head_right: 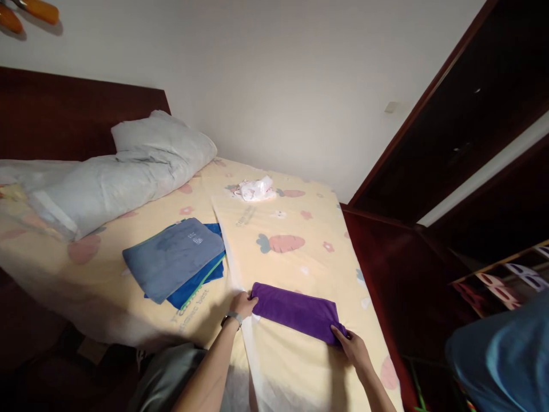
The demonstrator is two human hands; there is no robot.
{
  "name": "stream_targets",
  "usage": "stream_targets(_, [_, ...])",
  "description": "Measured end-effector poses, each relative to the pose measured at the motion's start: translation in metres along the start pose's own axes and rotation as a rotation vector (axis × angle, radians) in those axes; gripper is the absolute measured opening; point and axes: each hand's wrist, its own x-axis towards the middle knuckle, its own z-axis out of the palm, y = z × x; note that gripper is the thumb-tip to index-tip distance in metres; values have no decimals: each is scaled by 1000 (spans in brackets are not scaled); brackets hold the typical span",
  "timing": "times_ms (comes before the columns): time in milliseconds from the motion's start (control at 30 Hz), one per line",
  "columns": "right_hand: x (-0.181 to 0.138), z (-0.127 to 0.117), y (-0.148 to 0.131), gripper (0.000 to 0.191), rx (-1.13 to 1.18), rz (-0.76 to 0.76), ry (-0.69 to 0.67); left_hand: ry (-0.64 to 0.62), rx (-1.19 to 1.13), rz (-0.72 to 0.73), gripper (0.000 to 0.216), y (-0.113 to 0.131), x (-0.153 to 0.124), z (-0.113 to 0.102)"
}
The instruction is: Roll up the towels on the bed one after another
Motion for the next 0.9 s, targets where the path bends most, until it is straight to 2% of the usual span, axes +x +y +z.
stream_targets(200, [-10,0,3,70,-4,-1,94,7,-23,-15,29,1,-13,-5])
stream_targets(333, [-23,3,8,77,-33,-85,193,93,56,-10,28,3,-30,-10])
stream_targets(433, [-35,3,11,67,-46,-275,187,127,108,148,36,4,-43,-15])
stream_targets(533, [-42,0,12,58,-73,-478,71,40,151,423,49,-1,-50,-18])
stream_targets(600, [-41,-1,13,58,-79,-526,17,-21,181,514,57,-7,-48,-18])
stream_targets(667, [-35,-2,13,56,-60,-487,14,-49,186,510,58,-12,-42,-17])
stream_targets(767, [-17,-4,10,53,-29,-370,18,-46,141,457,47,-12,-28,-14])
stream_targets(900, [17,-6,0,60,-34,-150,64,15,39,293,32,-2,-6,-10])
